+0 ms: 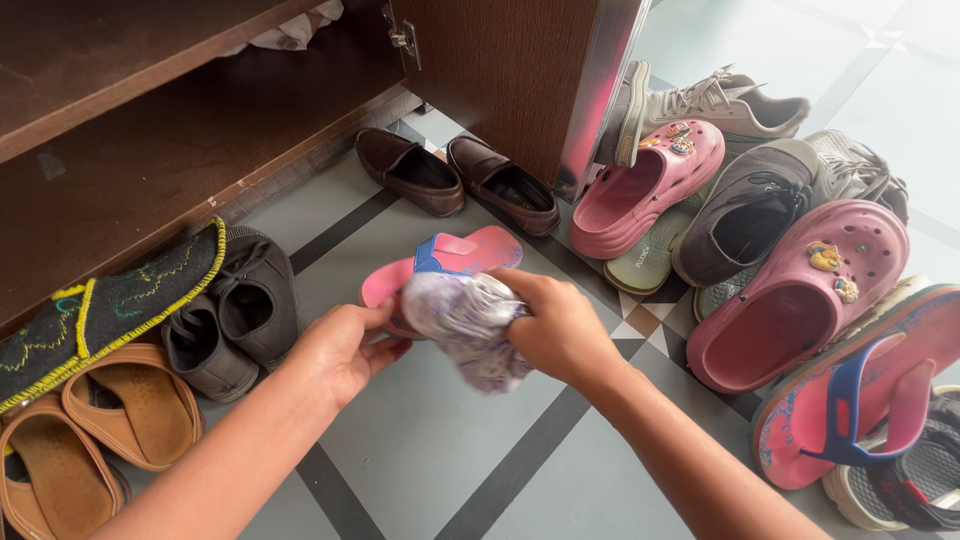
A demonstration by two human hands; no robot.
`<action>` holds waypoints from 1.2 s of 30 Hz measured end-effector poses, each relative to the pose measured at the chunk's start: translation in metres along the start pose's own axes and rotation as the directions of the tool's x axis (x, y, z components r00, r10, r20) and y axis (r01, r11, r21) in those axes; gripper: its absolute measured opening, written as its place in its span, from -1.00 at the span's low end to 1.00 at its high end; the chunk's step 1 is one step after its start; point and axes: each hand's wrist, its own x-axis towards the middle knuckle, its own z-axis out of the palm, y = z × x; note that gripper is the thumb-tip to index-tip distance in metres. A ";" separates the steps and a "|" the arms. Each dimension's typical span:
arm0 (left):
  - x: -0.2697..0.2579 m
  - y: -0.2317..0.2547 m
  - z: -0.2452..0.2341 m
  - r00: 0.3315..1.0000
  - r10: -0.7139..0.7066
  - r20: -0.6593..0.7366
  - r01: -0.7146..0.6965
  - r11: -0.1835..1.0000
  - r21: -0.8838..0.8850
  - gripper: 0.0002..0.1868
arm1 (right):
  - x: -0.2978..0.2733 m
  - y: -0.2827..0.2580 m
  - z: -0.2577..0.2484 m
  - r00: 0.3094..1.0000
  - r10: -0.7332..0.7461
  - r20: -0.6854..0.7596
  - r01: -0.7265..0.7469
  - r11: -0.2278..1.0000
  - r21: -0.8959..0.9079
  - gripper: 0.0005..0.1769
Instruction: The person wipes a pair of pink flip-flops and a pair of brown loafers with a patterned cloth. They clean the soles and uppers of each shoe individually, then place them back on the floor next to other footwear.
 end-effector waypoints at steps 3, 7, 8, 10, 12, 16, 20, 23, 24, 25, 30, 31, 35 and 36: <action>0.001 0.003 0.002 0.997 0.050 0.059 -0.055 0.995 0.084 -0.64 | -0.002 -0.001 0.004 0.984 -0.144 0.108 0.111 0.957 0.267 -0.51; -0.003 0.005 0.001 0.997 -0.042 -0.066 0.043 0.999 0.015 -0.67 | 0.008 0.004 0.000 0.992 0.106 0.070 -0.108 0.994 0.026 -0.32; -0.004 0.004 -0.001 0.997 -0.038 -0.060 0.040 0.999 0.028 -0.66 | 0.008 0.008 -0.003 0.995 0.100 0.021 -0.099 0.993 -0.058 -0.31; -0.003 0.005 -0.003 0.998 -0.032 -0.046 0.034 0.999 0.042 -0.65 | 0.007 0.013 -0.002 0.998 0.048 -0.027 -0.050 0.993 -0.105 -0.29; 0.000 0.001 -0.004 0.999 -0.035 -0.032 0.036 0.999 0.039 -0.64 | 0.005 0.018 0.001 0.999 -0.034 -0.025 0.033 0.999 -0.037 -0.30; 0.008 0.003 -0.007 0.999 -0.039 -0.007 0.039 0.998 0.049 -0.64 | 0.000 0.022 0.016 0.988 -0.145 0.050 0.133 0.974 0.184 -0.33; 0.005 -0.004 -0.009 0.997 -0.063 -0.033 0.065 0.994 0.091 -0.65 | 0.006 0.035 0.011 1.000 -0.005 -0.021 0.003 0.997 -0.074 -0.29; -0.002 -0.010 -0.010 0.994 -0.080 -0.069 0.087 0.991 0.104 -0.64 | 0.012 0.043 0.000 0.990 -0.004 -0.141 -0.014 0.991 -0.132 -0.30; -0.004 -0.012 -0.010 0.993 -0.085 -0.079 0.093 0.990 0.106 -0.64 | 0.013 0.043 -0.001 0.983 -0.015 -0.185 -0.006 0.993 -0.115 -0.31; -0.004 -0.012 -0.010 0.993 -0.073 -0.094 0.084 0.989 0.119 -0.64 | 0.013 0.040 -0.001 0.988 -0.015 -0.154 -0.008 0.989 -0.147 -0.30; 0.000 -0.010 -0.012 0.987 -0.003 -0.160 0.051 0.954 0.295 -0.67 | 0.013 0.020 -0.031 0.984 0.177 0.013 -0.170 0.962 -0.212 -0.37; 0.003 -0.010 -0.016 0.990 -0.015 -0.141 0.059 0.948 0.313 -0.66 | 0.014 0.021 -0.040 0.986 0.158 0.046 -0.151 0.979 -0.135 -0.37; 0.023 -0.012 -0.037 0.993 0.009 -0.115 0.048 0.874 0.484 -0.67 | 0.020 0.036 -0.071 0.950 0.309 0.042 -0.309 0.951 -0.022 -0.41; 0.029 -0.014 -0.044 0.993 0.033 -0.115 0.036 0.835 0.549 -0.67 | 0.022 0.041 -0.074 0.915 0.404 0.003 -0.403 0.914 -0.037 -0.44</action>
